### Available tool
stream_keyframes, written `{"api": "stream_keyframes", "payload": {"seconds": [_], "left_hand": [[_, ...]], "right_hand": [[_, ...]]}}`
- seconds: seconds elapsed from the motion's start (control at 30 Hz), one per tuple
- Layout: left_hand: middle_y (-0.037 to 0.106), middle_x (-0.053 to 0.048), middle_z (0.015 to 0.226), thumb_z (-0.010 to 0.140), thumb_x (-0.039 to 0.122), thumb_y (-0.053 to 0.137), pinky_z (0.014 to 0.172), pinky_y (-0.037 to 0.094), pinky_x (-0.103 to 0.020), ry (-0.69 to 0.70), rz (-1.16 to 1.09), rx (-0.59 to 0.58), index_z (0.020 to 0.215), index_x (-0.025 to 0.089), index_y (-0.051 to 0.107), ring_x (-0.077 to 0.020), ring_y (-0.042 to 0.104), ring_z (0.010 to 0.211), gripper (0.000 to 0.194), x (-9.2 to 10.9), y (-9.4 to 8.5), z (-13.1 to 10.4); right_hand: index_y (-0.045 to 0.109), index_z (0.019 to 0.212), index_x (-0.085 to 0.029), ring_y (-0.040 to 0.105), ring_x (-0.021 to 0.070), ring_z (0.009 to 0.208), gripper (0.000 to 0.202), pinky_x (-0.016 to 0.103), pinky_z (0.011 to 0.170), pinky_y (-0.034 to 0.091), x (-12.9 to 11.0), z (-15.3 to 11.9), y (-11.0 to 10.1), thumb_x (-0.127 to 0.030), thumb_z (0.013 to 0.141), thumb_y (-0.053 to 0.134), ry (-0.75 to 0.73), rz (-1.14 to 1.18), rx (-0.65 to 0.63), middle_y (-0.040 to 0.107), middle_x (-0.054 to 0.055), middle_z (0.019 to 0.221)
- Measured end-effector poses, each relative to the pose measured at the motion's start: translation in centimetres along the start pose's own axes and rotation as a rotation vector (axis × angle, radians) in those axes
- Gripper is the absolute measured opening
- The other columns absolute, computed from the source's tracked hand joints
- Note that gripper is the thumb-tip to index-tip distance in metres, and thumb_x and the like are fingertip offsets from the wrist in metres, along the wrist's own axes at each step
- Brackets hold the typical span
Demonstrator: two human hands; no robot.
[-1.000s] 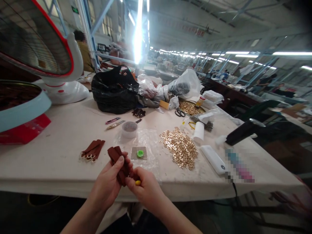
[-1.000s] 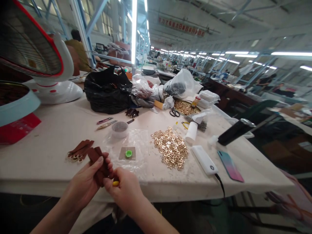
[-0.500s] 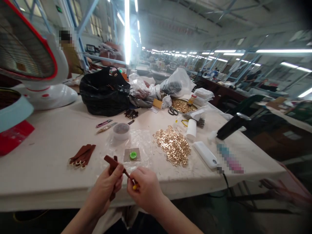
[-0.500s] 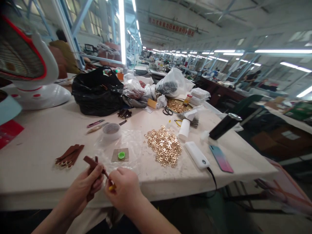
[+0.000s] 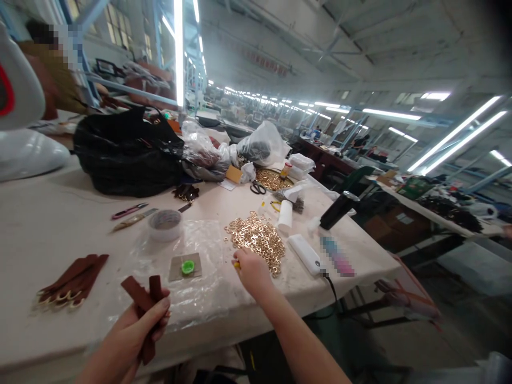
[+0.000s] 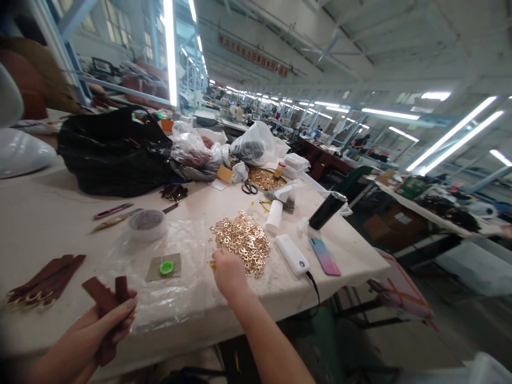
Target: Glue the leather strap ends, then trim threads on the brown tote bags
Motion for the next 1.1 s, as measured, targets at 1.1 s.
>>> {"api": "stream_keyframes", "payload": {"seconds": [1.1], "left_hand": [[0.040, 0.007, 0.044, 0.061, 0.053, 0.069, 0.040, 0.014, -0.020, 0.094, -0.055, -0.160, 0.064, 0.015, 0.050, -0.0045, 0.028, 0.041, 0.042, 2.0, 2.6, -2.5]], "right_hand": [[0.044, 0.071, -0.020, 0.020, 0.0033, 0.040, 0.043, 0.018, 0.038, 0.016, -9.6, -4.9, 3.9, -0.052, 0.061, 0.071, 0.094, 1.671, -0.559, 0.041, -0.009, 0.055]]}}
Point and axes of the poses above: each hand's wrist, its own z-axis towards the middle knuckle, its own y-axis out of the palm, x = y × z, the point moved 8 cm from there along z, towards the middle knuckle
